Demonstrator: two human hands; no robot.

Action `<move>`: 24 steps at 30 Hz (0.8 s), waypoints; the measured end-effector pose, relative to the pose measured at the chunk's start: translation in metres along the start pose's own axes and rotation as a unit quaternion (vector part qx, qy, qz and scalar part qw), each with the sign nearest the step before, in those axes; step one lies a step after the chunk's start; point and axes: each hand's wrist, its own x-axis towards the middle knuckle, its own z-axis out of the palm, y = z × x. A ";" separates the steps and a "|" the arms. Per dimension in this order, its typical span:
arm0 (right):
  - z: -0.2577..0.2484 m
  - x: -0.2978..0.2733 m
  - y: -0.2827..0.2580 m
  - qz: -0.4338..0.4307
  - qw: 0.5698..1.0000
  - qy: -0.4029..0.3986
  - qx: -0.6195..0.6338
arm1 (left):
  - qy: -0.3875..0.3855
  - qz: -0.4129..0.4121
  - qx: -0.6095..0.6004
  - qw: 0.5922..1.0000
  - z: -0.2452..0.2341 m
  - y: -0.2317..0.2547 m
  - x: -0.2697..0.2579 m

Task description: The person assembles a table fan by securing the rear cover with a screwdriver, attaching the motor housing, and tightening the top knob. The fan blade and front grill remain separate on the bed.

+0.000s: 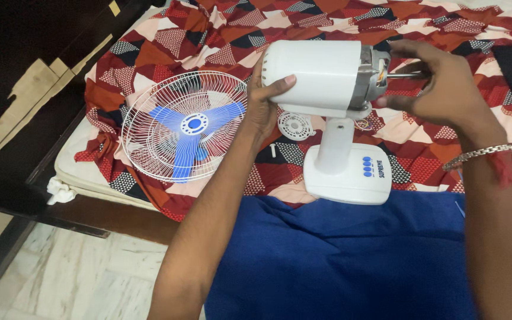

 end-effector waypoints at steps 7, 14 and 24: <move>0.014 -0.008 0.024 0.069 0.991 0.012 0.115 | 0.035 -0.050 -0.003 0.998 0.007 -0.002 -0.011; 0.013 -0.009 0.018 -0.025 0.996 0.010 0.079 | 0.020 -0.017 0.006 1.000 -0.007 -0.012 -0.014; 0.015 -0.012 0.020 -0.027 0.999 0.022 -0.026 | 0.112 0.074 0.042 0.990 -0.047 -0.014 -0.011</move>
